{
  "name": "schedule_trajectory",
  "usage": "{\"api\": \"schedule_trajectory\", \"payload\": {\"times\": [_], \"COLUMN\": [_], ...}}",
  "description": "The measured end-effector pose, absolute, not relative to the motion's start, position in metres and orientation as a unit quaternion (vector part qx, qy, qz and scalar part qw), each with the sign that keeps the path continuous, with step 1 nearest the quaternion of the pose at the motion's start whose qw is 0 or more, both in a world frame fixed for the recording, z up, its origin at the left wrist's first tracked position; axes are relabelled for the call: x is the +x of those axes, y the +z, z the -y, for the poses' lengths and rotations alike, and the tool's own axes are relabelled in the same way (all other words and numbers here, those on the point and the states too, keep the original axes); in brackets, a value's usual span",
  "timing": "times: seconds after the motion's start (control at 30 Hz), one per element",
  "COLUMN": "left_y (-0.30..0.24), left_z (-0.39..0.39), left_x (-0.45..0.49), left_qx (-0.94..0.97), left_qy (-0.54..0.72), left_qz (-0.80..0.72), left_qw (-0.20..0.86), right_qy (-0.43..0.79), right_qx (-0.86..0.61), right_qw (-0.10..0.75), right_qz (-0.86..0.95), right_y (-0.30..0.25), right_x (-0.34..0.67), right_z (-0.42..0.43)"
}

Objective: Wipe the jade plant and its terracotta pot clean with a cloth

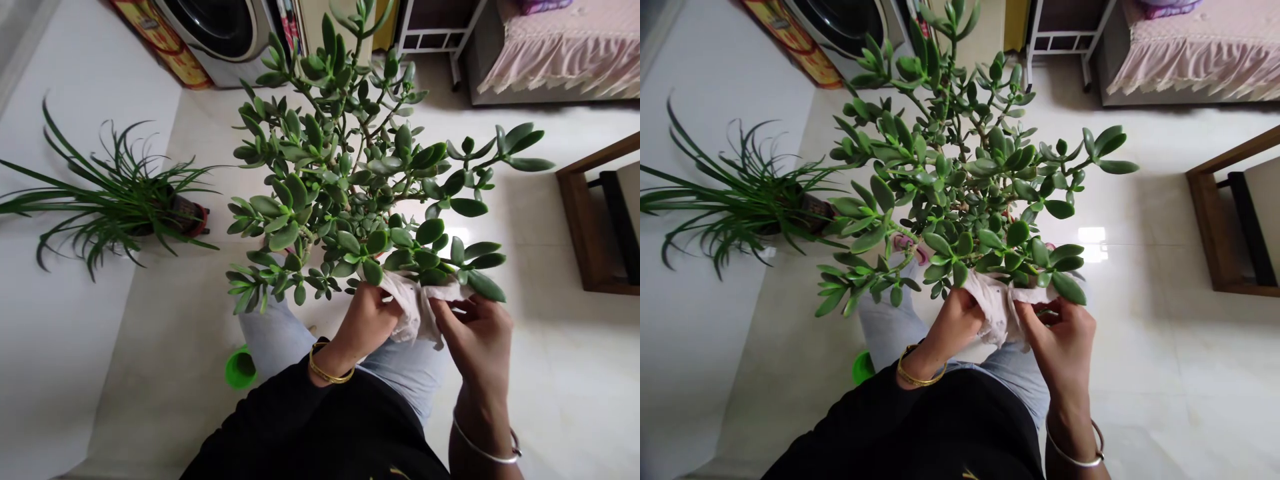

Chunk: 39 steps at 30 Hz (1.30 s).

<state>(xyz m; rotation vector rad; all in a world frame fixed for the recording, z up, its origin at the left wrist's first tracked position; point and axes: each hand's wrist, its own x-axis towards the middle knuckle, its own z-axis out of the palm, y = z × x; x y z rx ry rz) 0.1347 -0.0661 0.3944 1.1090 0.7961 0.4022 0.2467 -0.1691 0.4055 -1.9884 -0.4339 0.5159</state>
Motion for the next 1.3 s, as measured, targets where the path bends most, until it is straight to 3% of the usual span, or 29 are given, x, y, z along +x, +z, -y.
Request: {"api": "schedule_trajectory", "payload": {"times": [0.7, 0.9, 1.13, 1.3], "left_y": [0.396, 0.397, 0.394, 0.393], "left_z": [0.067, 0.071, 0.072, 0.070], "left_x": [0.144, 0.137, 0.132, 0.135], "left_qx": [0.512, 0.494, 0.498, 0.479], "left_qy": [0.240, 0.215, 0.188, 0.203], "left_qz": [-0.381, -0.417, -0.434, -0.418], "left_qw": [0.732, 0.732, 0.727, 0.745], "right_qy": [0.172, 0.209, 0.186, 0.176], "right_qx": [-0.812, -0.814, -0.808, -0.825], "right_qw": [0.489, 0.467, 0.508, 0.477], "right_qz": [0.267, 0.275, 0.231, 0.247], "right_y": [0.400, 0.402, 0.397, 0.399], "right_x": [0.240, 0.245, 0.239, 0.240], "right_z": [0.163, 0.179, 0.164, 0.164]}}
